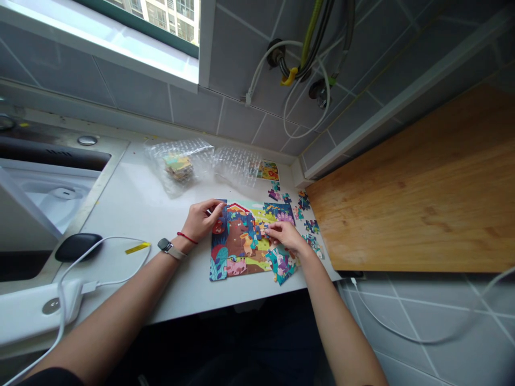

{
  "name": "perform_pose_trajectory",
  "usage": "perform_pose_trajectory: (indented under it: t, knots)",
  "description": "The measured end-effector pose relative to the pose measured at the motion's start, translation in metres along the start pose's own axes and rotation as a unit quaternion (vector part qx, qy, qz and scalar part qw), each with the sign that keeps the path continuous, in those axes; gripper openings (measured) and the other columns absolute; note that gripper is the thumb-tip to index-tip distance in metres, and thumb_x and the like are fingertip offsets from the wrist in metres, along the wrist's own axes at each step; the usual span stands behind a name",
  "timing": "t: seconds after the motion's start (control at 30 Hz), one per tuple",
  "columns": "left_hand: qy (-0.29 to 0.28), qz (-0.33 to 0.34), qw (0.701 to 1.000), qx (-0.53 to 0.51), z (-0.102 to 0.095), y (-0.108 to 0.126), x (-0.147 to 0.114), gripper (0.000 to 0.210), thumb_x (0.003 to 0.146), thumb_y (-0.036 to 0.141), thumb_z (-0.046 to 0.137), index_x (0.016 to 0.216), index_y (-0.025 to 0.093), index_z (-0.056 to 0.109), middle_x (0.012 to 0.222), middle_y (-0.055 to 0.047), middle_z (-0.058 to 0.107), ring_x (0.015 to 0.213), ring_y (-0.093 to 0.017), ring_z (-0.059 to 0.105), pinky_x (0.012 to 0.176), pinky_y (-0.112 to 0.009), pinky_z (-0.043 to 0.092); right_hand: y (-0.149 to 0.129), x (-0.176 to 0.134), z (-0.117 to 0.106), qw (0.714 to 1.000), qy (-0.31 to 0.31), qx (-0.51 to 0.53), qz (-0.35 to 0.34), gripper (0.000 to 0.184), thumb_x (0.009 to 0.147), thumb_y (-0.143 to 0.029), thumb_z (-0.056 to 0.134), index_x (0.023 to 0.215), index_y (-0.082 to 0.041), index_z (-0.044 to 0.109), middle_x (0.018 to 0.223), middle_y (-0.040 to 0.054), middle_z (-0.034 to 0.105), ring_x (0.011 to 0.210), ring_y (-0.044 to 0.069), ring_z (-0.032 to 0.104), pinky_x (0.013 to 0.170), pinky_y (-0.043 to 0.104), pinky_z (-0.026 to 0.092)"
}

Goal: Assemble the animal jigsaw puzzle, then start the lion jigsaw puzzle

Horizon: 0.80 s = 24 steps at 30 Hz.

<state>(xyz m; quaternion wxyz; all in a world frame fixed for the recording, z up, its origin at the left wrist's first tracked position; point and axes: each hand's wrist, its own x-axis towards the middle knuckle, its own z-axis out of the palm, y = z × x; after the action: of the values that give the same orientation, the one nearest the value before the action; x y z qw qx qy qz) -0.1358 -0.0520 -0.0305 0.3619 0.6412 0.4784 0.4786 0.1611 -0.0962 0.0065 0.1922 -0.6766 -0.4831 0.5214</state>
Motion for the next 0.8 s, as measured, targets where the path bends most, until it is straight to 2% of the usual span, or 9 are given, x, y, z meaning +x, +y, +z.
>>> perform_pose_trajectory:
  t: [0.13, 0.47, 0.63, 0.8]
  knots:
    - [0.003, 0.000, 1.000, -0.001, 0.000, 0.000, 0.000, 0.036, 0.094, 0.046, 0.059, 0.086, 0.016, 0.078, 0.063, -0.001, 0.071, 0.053, -0.012, 0.059, 0.049, -0.021, 0.045, 0.001, 0.005, 0.006, 1.000, 0.005, 0.004, 0.003, 0.028, 0.075, -0.038, 0.087, 0.074, -0.015, 0.071, 0.054, -0.0032, 0.062, 0.045, 0.008, 0.050, 0.043, 0.019, 0.038]
    - [-0.004, 0.004, 1.000, -0.003, 0.000, 0.000, -0.001, 0.035, 0.095, 0.045, 0.059, 0.085, 0.017, 0.077, 0.063, -0.001, 0.071, 0.052, -0.012, 0.059, 0.049, -0.022, 0.046, 0.008, 0.013, 0.013, 0.998, 0.050, -0.033, 0.010, 0.023, 0.075, -0.028, 0.087, 0.073, -0.017, 0.066, 0.064, 0.0015, 0.073, 0.045, 0.010, 0.057, 0.043, 0.019, 0.041]
    - [-0.002, 0.005, 1.000, 0.000, 0.001, -0.001, -0.001, 0.035, 0.095, 0.046, 0.059, 0.086, 0.017, 0.077, 0.064, -0.001, 0.071, 0.053, -0.013, 0.060, 0.050, -0.022, 0.046, 0.007, 0.016, 0.011, 0.995, 0.076, -0.069, 0.008, 0.029, 0.068, -0.025, 0.092, 0.071, -0.018, 0.064, 0.062, 0.0005, 0.071, 0.049, 0.011, 0.060, 0.045, 0.019, 0.041]
    - [-0.004, 0.011, 1.000, 0.000, 0.001, -0.002, -0.001, 0.035, 0.095, 0.045, 0.058, 0.086, 0.017, 0.077, 0.064, -0.001, 0.071, 0.053, -0.013, 0.060, 0.050, -0.021, 0.046, 0.006, 0.015, 0.012, 0.995, 0.074, -0.070, 0.008, 0.028, 0.070, -0.024, 0.092, 0.074, -0.018, 0.064, 0.064, 0.0003, 0.072, 0.049, 0.009, 0.060, 0.044, 0.017, 0.040]
